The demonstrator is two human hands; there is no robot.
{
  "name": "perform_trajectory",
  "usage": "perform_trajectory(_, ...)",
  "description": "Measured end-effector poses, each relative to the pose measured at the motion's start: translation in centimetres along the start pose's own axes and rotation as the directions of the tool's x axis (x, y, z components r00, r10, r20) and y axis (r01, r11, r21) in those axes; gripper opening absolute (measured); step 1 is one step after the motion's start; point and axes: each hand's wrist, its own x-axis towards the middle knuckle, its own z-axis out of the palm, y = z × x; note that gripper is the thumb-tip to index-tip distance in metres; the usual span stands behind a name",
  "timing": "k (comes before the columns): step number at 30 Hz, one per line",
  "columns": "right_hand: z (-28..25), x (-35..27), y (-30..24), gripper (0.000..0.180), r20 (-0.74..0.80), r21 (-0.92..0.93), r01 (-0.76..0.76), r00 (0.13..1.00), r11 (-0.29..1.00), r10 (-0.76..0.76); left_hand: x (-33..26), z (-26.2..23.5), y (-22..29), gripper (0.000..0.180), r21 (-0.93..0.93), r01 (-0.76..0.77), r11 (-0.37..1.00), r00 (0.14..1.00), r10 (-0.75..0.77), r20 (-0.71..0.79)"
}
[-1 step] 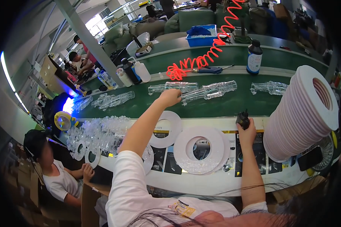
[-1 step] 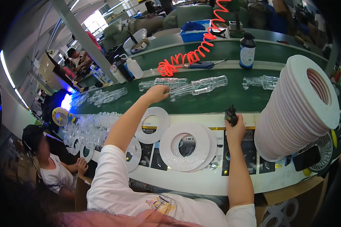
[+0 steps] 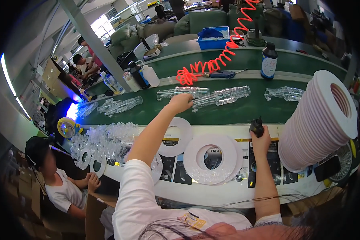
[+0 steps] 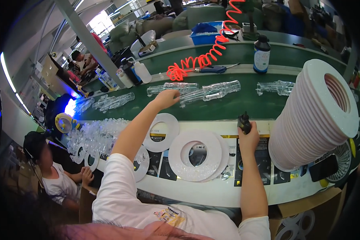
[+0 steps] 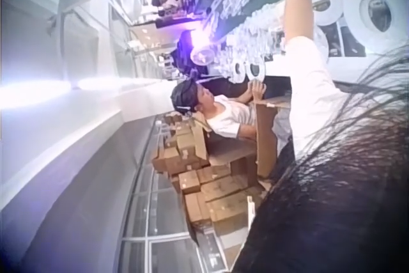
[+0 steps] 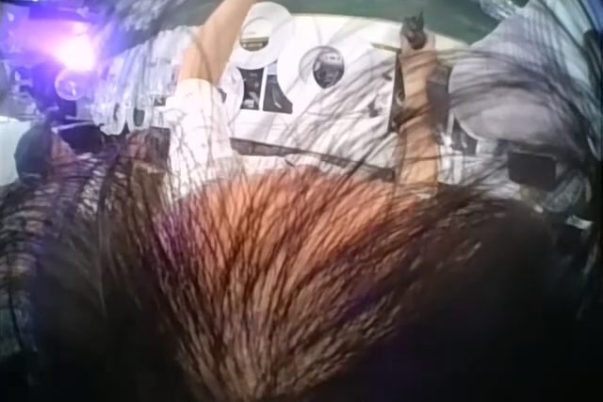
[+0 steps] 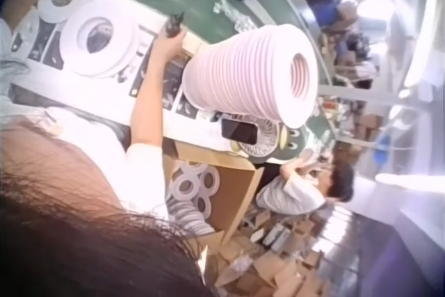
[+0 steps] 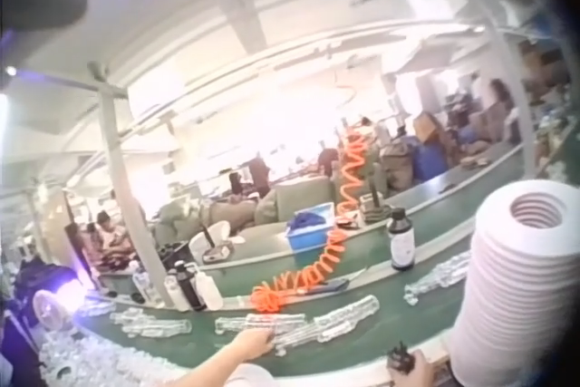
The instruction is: Assembling circular LED light components and diffusers on a factory assembly line.
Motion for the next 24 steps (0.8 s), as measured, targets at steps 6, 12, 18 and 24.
perform_trajectory(6,0.1,0.1,0.4,0.032,0.001,0.002,0.027,1.0,1.0,-0.027,1.4,2.2,3.3,0.042,0.193,-0.15,0.97,0.975,0.178,-0.133)
perform_trajectory(12,0.0,0.0,0.6,0.033,0.019,0.029,0.035,0.999,0.999,-0.036,3.5,5.8,5.8,0.033,0.353,-0.036,0.935,0.944,0.148,-0.295)
perform_trajectory(18,0.3,-0.1,0.6,0.034,0.036,0.013,0.037,0.999,0.999,-0.037,3.5,5.7,4.4,0.039,0.36,-0.079,0.93,0.879,0.235,-0.415)
perform_trajectory(24,0.2,0.0,0.6,0.034,0.022,0.031,0.012,1.0,0.999,-0.013,0.7,0.9,1.2,0.04,0.258,-0.199,0.946,0.811,0.306,-0.499)
